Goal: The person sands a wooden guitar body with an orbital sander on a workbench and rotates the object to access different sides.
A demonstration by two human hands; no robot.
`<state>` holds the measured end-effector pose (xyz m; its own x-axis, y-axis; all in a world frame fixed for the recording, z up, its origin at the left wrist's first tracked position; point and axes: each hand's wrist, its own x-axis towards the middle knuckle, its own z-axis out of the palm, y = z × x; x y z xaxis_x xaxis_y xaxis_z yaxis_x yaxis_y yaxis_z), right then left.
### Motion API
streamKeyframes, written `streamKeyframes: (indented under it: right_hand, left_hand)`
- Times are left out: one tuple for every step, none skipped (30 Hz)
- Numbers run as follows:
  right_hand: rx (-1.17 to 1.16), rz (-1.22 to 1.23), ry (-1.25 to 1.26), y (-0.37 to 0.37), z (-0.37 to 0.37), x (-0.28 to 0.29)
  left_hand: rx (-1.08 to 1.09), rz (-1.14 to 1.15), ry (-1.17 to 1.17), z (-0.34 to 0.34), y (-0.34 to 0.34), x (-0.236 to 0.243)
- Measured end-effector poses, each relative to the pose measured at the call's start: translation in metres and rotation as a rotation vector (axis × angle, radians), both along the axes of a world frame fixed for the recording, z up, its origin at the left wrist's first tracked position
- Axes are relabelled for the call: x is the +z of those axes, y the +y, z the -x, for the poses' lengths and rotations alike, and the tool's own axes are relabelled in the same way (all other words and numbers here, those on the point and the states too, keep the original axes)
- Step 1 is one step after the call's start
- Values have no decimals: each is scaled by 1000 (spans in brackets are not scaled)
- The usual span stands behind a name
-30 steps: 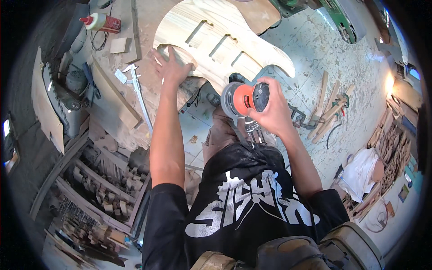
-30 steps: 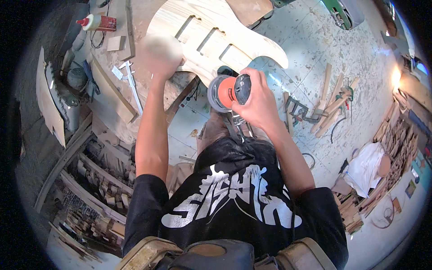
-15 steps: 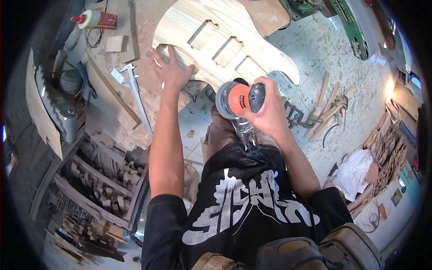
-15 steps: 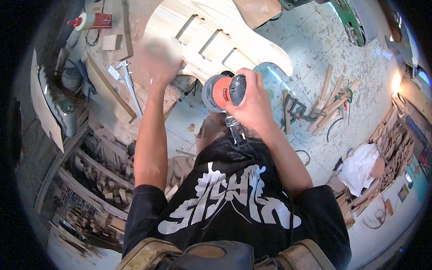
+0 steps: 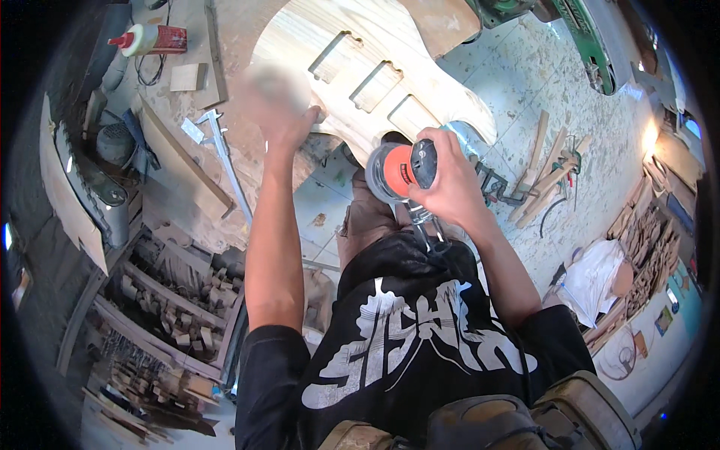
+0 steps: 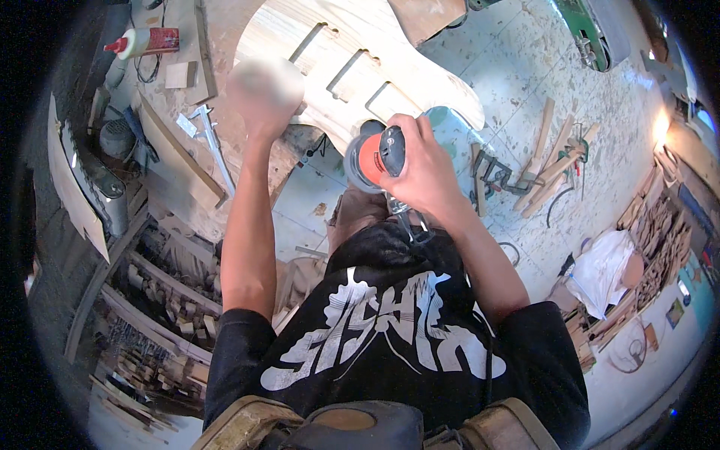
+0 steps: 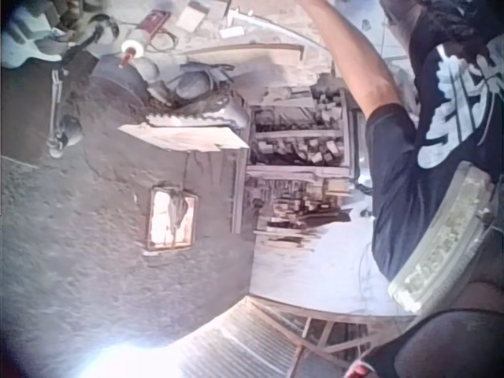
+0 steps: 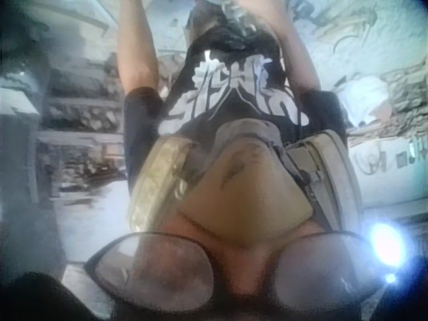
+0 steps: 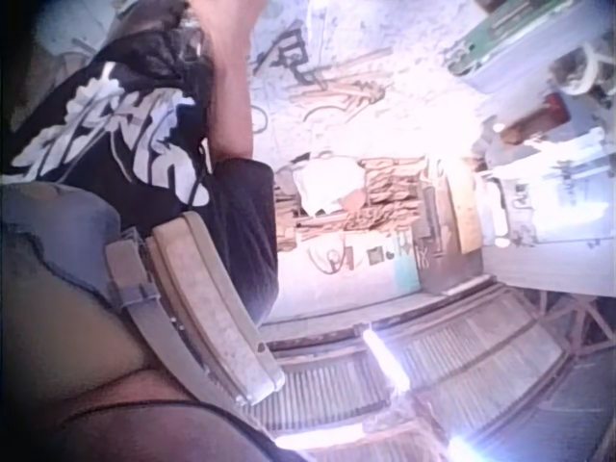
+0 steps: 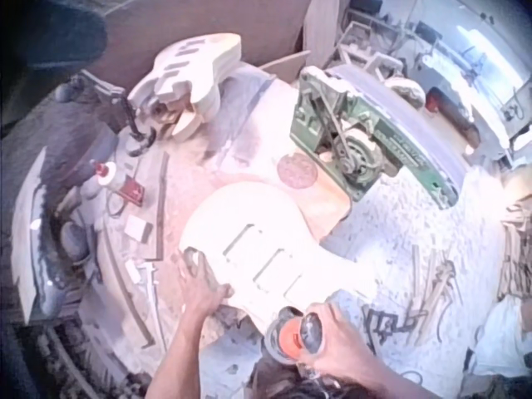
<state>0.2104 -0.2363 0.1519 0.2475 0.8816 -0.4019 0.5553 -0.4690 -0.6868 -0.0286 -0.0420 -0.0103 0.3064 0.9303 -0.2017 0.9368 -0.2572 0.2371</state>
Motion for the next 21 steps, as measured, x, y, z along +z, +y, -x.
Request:
streamKeyframes:
  right_hand:
    - [26,15,-6,-1,0,-1]
    - [26,12,-6,-1,0,-2]
    - [6,9,-10,-2,1,-3]
    - [-14,6,-13,-1,1,-3]
    - [-12,5,-12,0,2,-2]
    - [-28,-6,3,1,2,-1]
    - [-43,-17,17,2,3,0]
    - [-44,-19,17,2,4,0]
    - [-11,-13,9,1,6,-1]
    - [23,-8,1,0,7,-1]
    - [23,-11,1,-1,8,0]
    - [11,4,3,0,8,1]
    - [-1,18,4,0,9,1]
    - [-2,18,4,1,9,2]
    - [-11,5,-1,2,10,2]
    - [-19,-8,-5,3,10,2]
    - [-21,-10,-6,3,10,2]
    - [-15,0,1,3,10,2]
    - [-9,10,7,3,10,3]
    - [-11,10,6,3,10,3]
    - [2,16,5,3,10,5]
  left_hand:
    - [-1,0,1,0,-1,1]
    - [5,7,2,-1,-2,1]
    - [10,14,2,-1,-2,1]
    - [10,11,2,-2,-1,2]
    - [14,12,-2,-1,-1,2]
    - [17,12,-6,-1,-2,3]
    - [18,11,-5,0,-2,3]
    - [36,39,-11,-1,-2,5]
    - [55,67,-16,-2,-1,6]
    - [53,65,-17,-4,-1,7]
    - [58,71,-5,-4,-2,7]
    - [63,78,7,-4,-1,8]
    - [63,75,7,-4,-1,8]
    - [81,98,-8,-5,-1,10]
    - [100,120,-22,-6,-1,12]
    - [98,120,-22,-7,-2,13]
    - [101,123,-27,-7,-1,13]
    - [103,126,-31,-7,-1,13]
    - [101,124,-32,-7,-1,13]
    - [85,113,-28,-7,-2,14]
    - [69,102,-25,-7,-2,15]
